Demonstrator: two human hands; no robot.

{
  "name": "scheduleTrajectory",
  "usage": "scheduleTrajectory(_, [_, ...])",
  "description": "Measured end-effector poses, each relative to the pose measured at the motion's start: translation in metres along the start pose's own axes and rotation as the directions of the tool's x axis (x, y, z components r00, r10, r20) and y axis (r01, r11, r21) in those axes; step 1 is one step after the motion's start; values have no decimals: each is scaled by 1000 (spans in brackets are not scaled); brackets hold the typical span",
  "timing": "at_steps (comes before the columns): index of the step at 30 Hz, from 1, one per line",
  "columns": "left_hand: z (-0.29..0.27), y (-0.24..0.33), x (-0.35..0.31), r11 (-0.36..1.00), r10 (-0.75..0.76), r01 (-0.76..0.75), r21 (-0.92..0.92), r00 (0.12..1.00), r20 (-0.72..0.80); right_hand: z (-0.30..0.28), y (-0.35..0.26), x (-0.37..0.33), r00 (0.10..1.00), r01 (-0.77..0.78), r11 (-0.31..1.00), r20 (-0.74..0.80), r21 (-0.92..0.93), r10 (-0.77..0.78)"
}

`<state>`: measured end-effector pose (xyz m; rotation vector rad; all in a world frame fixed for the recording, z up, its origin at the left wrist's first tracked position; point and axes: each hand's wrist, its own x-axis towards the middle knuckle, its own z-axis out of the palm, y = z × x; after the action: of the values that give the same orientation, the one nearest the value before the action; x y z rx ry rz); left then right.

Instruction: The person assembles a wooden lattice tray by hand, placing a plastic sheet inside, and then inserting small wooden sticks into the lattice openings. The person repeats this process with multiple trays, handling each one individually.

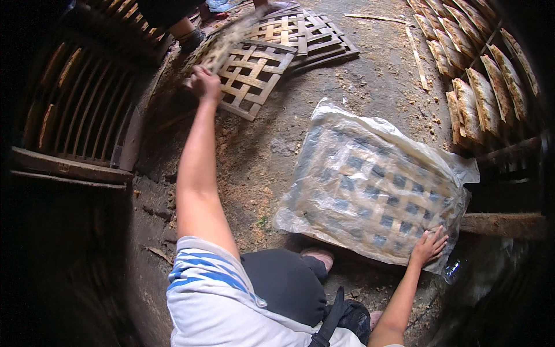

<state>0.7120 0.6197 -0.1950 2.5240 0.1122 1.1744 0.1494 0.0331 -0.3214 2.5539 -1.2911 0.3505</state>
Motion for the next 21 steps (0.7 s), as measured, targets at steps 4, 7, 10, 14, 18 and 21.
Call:
scheduleTrajectory(4, [-78, -18, 83, 810, -130, 53, -585, 987, -91, -5, -4, 0, 999, -5, 999, 50, -37, 7])
scheduleTrajectory(7, [-171, 1, 105, 678, -268, 4, -735, 933, -242, 0, 0, 0, 999, -12, 999, 41, -41, 14])
scheduleTrajectory(10, [-274, 24, 97, 420, -482, 208, -883, 876, -23, 7, 2, 0, 1000, -16, 1000, 17, 3, 16])
scheduleTrajectory(14, [-382, 31, 65, 27, -423, 221, -975, 886, 189, 16, 11, 3, 999, -24, 998, -38, 51, 26])
scheduleTrajectory(18, [-456, 77, 18, 139, -443, 248, -959, 881, 163, 30, 10, 8, 998, -63, 994, 25, 91, 61])
scheduleTrajectory(21, [-475, 81, -16, 120, -193, 228, -966, 960, 203, 40, 24, 9, 999, -47, 985, -2, 164, 48])
